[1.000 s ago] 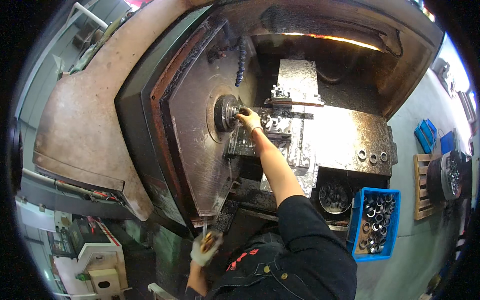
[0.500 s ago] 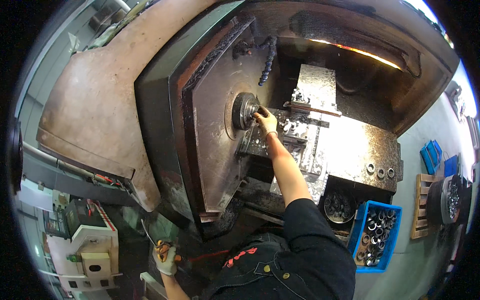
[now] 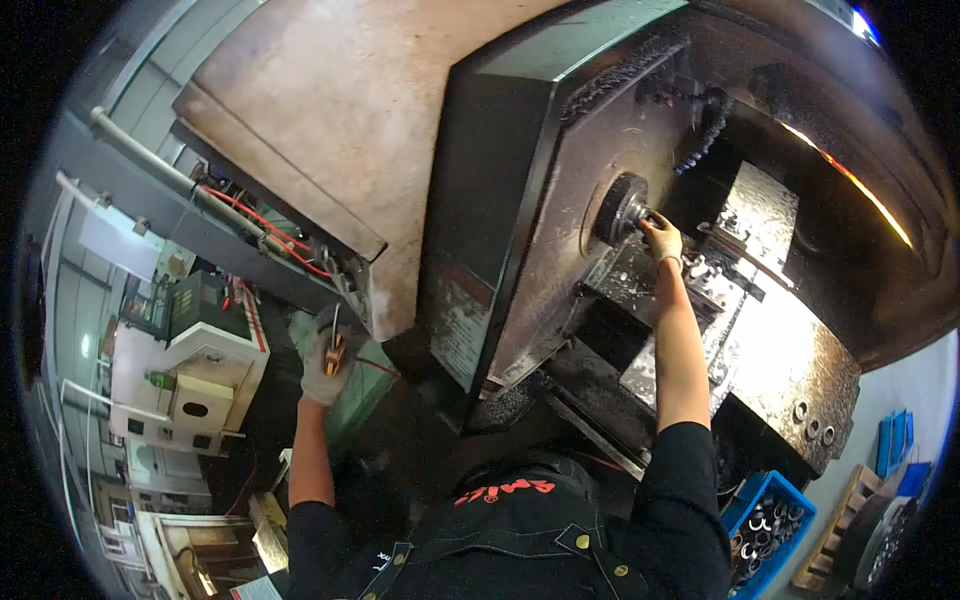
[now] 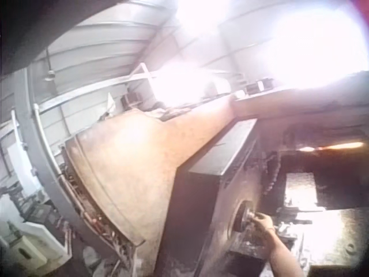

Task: The person operates a CNC lathe in a workshop, repeatedly loading small metal rings into the machine's chuck, securing them with a tool, and closing the safety door. The person also interacts with the machine's control panel to start the process.

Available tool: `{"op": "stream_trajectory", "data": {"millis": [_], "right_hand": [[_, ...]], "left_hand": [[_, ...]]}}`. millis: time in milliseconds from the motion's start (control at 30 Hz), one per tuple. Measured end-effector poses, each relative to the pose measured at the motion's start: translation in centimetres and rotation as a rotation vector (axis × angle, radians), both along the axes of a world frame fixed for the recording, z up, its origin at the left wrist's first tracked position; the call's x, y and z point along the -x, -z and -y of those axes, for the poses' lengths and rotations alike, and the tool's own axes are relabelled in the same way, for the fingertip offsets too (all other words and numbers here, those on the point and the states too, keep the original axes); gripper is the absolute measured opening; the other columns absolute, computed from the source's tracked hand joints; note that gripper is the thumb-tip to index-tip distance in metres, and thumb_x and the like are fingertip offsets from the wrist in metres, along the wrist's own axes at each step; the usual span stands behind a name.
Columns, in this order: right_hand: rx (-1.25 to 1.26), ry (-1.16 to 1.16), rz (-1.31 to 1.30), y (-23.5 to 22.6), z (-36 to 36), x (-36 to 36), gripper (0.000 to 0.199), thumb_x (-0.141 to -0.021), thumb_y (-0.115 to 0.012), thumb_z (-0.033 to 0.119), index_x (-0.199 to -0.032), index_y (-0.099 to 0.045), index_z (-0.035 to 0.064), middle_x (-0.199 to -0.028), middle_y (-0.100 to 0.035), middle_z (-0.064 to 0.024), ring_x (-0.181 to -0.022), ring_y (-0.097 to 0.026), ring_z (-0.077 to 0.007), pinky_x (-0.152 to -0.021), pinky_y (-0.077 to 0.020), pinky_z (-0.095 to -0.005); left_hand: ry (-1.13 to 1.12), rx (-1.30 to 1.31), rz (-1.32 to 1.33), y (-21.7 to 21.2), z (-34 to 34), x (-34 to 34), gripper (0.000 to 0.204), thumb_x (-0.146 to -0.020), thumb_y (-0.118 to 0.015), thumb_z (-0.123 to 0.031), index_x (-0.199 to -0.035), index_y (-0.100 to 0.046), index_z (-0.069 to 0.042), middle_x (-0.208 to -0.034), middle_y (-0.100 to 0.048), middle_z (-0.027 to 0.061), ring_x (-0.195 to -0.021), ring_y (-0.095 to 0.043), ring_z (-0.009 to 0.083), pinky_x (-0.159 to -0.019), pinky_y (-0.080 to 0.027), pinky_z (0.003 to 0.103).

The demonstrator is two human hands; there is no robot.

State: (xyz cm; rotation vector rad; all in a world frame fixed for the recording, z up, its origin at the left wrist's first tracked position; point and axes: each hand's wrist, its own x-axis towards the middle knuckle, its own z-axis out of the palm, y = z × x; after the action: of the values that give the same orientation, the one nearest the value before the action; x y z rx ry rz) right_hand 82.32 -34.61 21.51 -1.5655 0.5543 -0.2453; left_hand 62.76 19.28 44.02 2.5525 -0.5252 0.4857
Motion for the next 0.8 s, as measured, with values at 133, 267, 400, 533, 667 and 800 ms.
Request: {"op": "stream_trajectory", "data": {"millis": [133,267,400,533,667,800], "right_hand": [[0.218,-0.017,0.012,-0.8,-1.0,-0.1,0.041,-0.071,-0.065,0.023,-0.110,-0.057,0.0130,-0.085,-0.063,-0.0018,-0.059,-0.055,-0.0078,-0.049,-0.0444,-0.0218],[0.117,-0.038,0.054,0.7,1.1,-0.1,0.042,-0.074,-0.065,0.023,-0.112,-0.053,0.0099,-0.082,-0.061,-0.0027,-0.063,-0.053,-0.0090,-0.051,-0.0436,-0.0223],[-0.141,-0.025,0.007,-0.7,-1.4,0.7,0.039,-0.069,-0.068,0.023,-0.105,-0.059,0.0086,-0.087,-0.063,-0.0071,-0.067,-0.057,-0.0108,-0.058,-0.0469,-0.0239],[0.056,0.041,0.274,1.9,0.7,0.2,0.040,-0.065,-0.070,0.018,-0.102,-0.060,0.0074,-0.088,-0.064,-0.0053,-0.068,-0.058,-0.0115,-0.059,-0.0480,-0.0242],[-0.110,0.032,0.169,0.8,-0.6,0.2,0.035,-0.067,-0.070,0.017,-0.100,-0.061,0.0080,-0.082,-0.063,-0.0020,-0.062,-0.054,-0.0076,-0.053,-0.0438,-0.0209],[-0.195,0.073,0.159,1.0,0.1,0.4,0.030,-0.069,-0.070,0.015,-0.097,-0.062,0.0079,-0.078,-0.062,0.0000,-0.060,-0.052,-0.0059,-0.049,-0.0407,-0.0199]], "left_hand": [[-0.031,-0.078,0.037,-1.2,-1.2,-0.7,0.037,-0.061,-0.058,-0.002,-0.098,-0.051,-0.003,-0.113,-0.044,0.0190,-0.098,-0.048,0.0341,-0.081,-0.040,0.039],[-0.049,-0.388,0.148,-0.2,-1.5,-2.2,0.052,-0.065,-0.064,-0.011,-0.112,-0.044,-0.005,-0.108,-0.049,0.0152,-0.093,-0.052,0.0295,-0.082,-0.041,0.038],[-0.127,0.329,-0.231,0.6,-1.0,-1.9,0.061,-0.068,-0.058,-0.005,-0.125,-0.034,-0.006,-0.103,-0.048,0.0068,-0.088,-0.049,0.0205,-0.081,-0.039,0.031],[0.096,0.071,0.028,1.7,-1.0,-4.6,0.064,-0.070,-0.053,0.005,-0.129,-0.028,-0.007,-0.104,-0.046,0.0059,-0.086,-0.047,0.0143,-0.077,-0.040,0.024],[0.028,0.331,-0.153,4.7,-6.9,-5.4,0.052,-0.071,-0.052,0.005,-0.120,-0.039,-0.004,-0.103,-0.049,0.0065,-0.090,-0.049,0.0151,-0.075,-0.042,0.024],[-0.017,0.370,-0.048,5.7,-5.2,-5.9,0.033,-0.079,-0.052,-0.014,-0.111,-0.048,-0.006,-0.099,-0.053,0.0083,-0.090,-0.052,0.0184,-0.077,-0.045,0.028]]}}
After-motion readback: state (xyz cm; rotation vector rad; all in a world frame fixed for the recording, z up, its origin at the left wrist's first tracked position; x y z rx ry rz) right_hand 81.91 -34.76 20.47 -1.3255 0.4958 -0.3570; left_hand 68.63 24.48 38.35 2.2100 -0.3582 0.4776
